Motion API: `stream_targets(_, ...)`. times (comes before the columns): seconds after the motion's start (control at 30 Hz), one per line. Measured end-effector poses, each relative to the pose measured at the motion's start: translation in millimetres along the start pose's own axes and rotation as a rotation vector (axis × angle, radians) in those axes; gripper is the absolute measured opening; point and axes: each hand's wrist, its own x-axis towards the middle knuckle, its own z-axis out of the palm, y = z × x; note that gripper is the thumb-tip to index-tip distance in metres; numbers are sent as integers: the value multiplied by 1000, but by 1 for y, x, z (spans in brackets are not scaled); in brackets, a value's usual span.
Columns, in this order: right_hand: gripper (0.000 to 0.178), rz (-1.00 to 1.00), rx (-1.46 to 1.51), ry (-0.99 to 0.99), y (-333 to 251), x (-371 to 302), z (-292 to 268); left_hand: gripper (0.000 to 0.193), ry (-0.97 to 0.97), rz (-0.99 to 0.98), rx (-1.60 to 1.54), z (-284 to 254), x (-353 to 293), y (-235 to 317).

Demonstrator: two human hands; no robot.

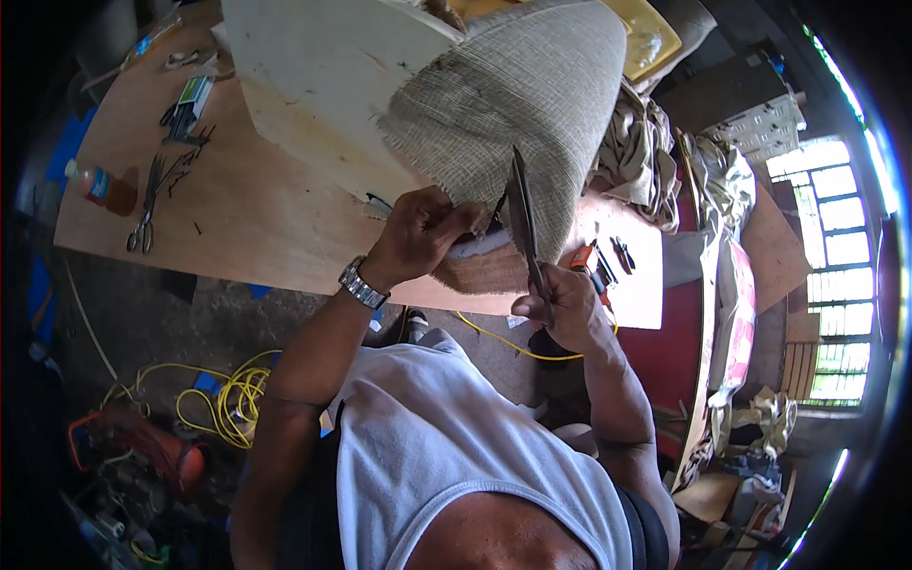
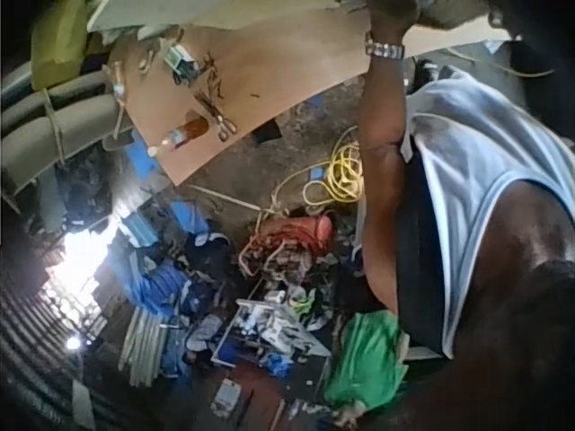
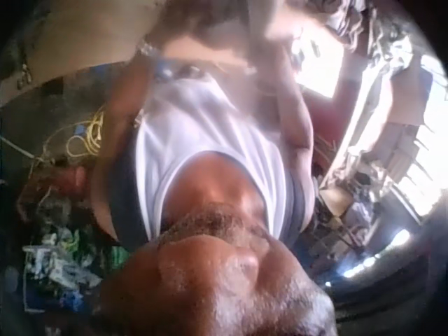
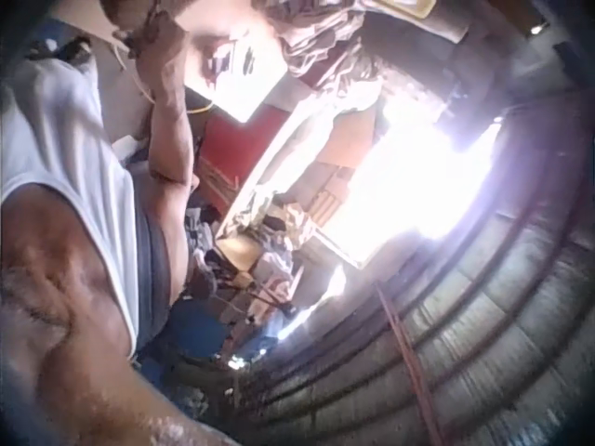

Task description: The person wraps a piece of beige fabric around a wooden chair back frame. They smooth the fabric by hand, use a staple gun to secure it to the wood, and trim the excess material with scissors. The process involves repeated adjustments and stapling to ensure the fabric is taut and properly aligned.

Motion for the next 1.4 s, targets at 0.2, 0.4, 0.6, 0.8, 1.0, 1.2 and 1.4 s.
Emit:
stream_targets(0.2, 69, -61, 6, -392, -7, 33, -71, 9, 139, 336, 126, 1, -6, -23)
stream_targets(0.4, 83, -131, -124, -577, -30, 76, -119, 21, 162, 287, -55, 15, -6, 1)
stream_targets(0.6, 45, -159, -305, -517, -30, 85, -128, 19, 227, 309, 154, 20, -8, -1)
stream_targets(0.8, 60, -26, -196, -617, -43, 84, -132, 23, 287, 403, 296, 17, -16, -13)
stream_targets(1.0, 59, -54, -272, -620, -66, 109, -137, 20, 211, 271, 172, 8, -18, 11)
stream_targets(1.2, 47, -99, -327, -514, -66, 101, -121, 20, 160, 133, -11, -14, -30, -5)
stream_targets(1.4, 50, -108, -400, -506, -99, 103, -129, 17, 29, 203, -116, -30, -37, 4)
